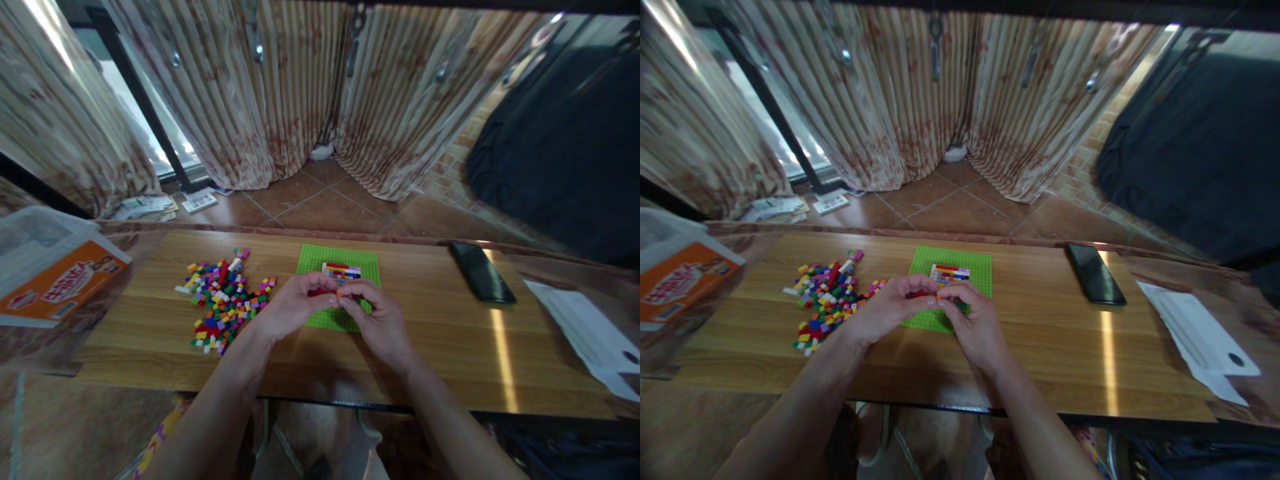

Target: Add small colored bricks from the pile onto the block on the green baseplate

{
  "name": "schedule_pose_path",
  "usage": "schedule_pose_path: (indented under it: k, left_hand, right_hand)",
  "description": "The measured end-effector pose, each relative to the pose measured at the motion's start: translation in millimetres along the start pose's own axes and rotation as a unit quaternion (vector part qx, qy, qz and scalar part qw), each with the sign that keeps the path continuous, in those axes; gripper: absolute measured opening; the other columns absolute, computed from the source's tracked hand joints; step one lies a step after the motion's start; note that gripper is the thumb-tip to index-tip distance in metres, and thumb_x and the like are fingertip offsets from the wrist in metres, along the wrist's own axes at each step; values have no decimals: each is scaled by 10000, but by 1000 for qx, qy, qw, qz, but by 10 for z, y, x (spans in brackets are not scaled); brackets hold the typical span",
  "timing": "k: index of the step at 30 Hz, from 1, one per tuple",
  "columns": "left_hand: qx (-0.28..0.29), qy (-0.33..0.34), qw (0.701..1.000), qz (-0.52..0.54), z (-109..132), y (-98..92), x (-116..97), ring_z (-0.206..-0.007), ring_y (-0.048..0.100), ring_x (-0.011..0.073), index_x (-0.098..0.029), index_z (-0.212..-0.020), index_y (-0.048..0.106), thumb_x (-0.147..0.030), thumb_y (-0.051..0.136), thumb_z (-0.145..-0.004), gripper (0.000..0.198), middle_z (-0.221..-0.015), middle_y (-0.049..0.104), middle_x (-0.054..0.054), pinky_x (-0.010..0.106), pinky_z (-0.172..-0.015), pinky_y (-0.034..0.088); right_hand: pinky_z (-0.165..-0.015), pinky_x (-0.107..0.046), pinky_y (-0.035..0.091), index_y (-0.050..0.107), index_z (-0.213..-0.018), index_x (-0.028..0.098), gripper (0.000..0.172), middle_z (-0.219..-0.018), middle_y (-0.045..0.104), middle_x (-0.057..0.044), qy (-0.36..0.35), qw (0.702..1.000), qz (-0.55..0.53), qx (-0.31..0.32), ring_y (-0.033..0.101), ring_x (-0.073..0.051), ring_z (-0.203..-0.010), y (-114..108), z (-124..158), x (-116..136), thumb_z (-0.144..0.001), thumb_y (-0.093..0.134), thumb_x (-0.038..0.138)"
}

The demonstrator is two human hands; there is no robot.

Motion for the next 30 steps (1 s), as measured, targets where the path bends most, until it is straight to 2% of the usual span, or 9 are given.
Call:
schedule_pose_path:
  k: [3,6,10,12,16,21,30]
  left_hand:
    - [-3,-1,1000,3,-5,-19,7,-778,595,117,-135,-892,690,-239,699,-738,187,-852,688,15,239,-755,448]
    - [-20,-19,999,-24,3,-78,14,-745,584,112,-130,-910,685,-247,672,-755,194,-825,680,9,232,-725,442]
    - [-63,-40,992,-103,23,-253,17,-683,557,113,-126,-951,682,-289,633,-790,234,-787,669,2,228,-647,415]
    - [-91,-37,983,-156,32,-372,10,-690,559,122,-126,-980,682,-290,608,-804,252,-788,669,6,236,-649,418]
    - [-116,-19,962,-248,40,-545,22,-766,592,152,-120,-1062,682,-283,574,-822,309,-854,690,33,266,-729,456]
    - [-95,-2,946,-309,14,-538,73,-805,609,167,-122,-1148,669,-276,511,-860,362,-892,697,52,277,-754,476]
    - [-86,-12,942,-325,-18,-496,124,-859,626,189,-96,-1201,652,-238,503,-865,394,-941,711,83,283,-767,490]
  right_hand:
    - [-798,-308,525,703,-869,247,66,-912,696,-19,5,1000,25,9,650,-172,-879,-44,-8,-24,-871,638,259]
    - [-781,-311,523,706,-862,240,90,-910,701,-22,22,998,58,-9,651,-176,-862,-198,-28,-101,-871,633,292]
    - [-764,-325,522,710,-843,224,111,-866,711,-26,63,993,77,-59,650,-178,-811,-478,-47,-273,-843,647,315]
    - [-751,-328,520,712,-829,215,127,-845,717,-27,90,991,78,-56,652,-179,-792,-544,-41,-364,-830,655,328]
    - [-739,-329,511,719,-813,208,144,-829,726,-30,121,989,84,-7,657,-186,-786,-501,-9,-459,-814,660,339]
    - [-740,-319,505,716,-813,205,151,-801,718,-18,153,984,83,28,657,-179,-763,-375,22,-522,-806,655,343]
    - [-728,-319,523,703,-815,205,164,-795,722,-21,182,982,45,-2,664,-179,-736,-359,22,-620,-751,693,355]
Point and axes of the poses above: each hand's wrist, its own z-axis away from the middle knuckle, its own y-axis out of the palm, x = y × z, the point moved 8 cm from there along -z, towards the middle knuckle
